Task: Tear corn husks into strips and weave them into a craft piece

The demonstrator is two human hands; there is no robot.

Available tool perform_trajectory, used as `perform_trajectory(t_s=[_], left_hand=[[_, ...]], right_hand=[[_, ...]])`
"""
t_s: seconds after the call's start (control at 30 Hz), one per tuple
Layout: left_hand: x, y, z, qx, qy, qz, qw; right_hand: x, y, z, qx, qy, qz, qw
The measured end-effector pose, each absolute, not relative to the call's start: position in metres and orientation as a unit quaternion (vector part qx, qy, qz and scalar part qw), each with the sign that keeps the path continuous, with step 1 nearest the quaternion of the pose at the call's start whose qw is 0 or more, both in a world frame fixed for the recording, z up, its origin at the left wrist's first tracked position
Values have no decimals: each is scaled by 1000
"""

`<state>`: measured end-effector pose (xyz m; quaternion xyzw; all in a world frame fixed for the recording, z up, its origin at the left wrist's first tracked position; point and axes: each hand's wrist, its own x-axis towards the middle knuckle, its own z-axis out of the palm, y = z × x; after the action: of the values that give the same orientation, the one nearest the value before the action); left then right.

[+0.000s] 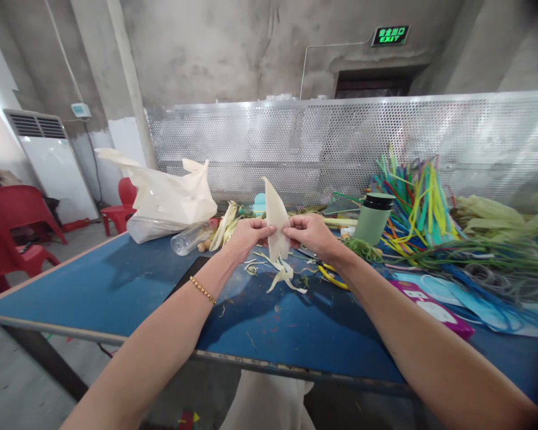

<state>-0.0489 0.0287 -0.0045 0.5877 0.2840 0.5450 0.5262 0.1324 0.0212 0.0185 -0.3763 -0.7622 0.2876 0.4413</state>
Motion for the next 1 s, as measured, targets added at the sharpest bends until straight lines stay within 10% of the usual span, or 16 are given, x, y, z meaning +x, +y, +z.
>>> perform_trajectory(t_s=[1.0], left_hand=[[-42,36,-13,619,317,541,473]], right_hand=[[130,23,14,-409,-754,287,426]])
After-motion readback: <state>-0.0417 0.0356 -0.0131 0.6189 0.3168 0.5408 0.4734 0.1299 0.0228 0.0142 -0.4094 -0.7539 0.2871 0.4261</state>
